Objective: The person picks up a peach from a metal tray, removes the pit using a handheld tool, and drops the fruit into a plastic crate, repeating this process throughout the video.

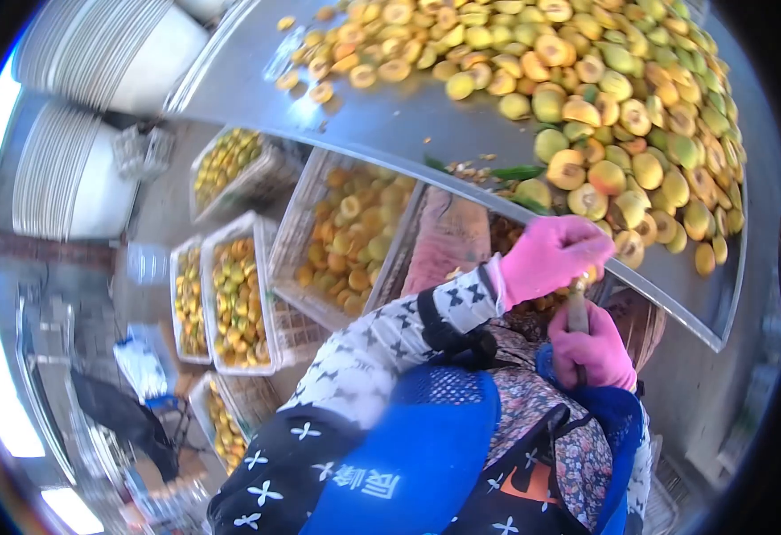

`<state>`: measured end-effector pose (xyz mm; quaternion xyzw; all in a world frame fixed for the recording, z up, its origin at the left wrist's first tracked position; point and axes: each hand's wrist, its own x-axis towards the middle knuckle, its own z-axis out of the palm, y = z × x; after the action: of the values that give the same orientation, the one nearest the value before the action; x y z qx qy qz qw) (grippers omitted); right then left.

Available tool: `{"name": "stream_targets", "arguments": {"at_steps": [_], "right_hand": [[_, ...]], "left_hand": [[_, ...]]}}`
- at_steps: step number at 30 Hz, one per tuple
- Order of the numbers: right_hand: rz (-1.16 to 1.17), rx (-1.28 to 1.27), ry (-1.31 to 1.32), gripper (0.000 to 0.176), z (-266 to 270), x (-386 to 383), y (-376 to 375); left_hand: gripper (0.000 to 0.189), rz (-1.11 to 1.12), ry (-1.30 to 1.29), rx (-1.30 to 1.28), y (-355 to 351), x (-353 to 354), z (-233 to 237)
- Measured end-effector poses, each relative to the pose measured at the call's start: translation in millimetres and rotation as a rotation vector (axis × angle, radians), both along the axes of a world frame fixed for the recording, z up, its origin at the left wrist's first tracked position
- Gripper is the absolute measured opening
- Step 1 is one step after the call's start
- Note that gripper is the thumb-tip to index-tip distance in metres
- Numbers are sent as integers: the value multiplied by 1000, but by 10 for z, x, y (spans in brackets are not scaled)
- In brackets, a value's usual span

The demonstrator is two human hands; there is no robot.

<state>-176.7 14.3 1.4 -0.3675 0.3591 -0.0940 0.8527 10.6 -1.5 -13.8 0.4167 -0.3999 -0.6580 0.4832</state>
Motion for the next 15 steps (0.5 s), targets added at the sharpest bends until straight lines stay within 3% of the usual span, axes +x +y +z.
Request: {"name": "stream_targets", "arguments": {"at_steps": [4,6,8,10,13,15], "right_hand": [[53,20,-41,17,-129,-48,13],[16,-66,105,16,-84,104,48],[48,-123,202,16,-114,164,30],[69,-8,82,16,-119,172,-31],[75,107,-17,16,-130,159,-42],[71,155,-60,15,-131,190,-42]], "left_hand": [[28,-177,-124,51,-42,109,-90],[26,-28,-209,-100,-8,89,-213],[28,94,-103,79,39,41,-249],[28,100,113,97,66,104,-290],[29,208,-86,-109,103,79,-286],[30,115,56,45,104,151,-178]]}}
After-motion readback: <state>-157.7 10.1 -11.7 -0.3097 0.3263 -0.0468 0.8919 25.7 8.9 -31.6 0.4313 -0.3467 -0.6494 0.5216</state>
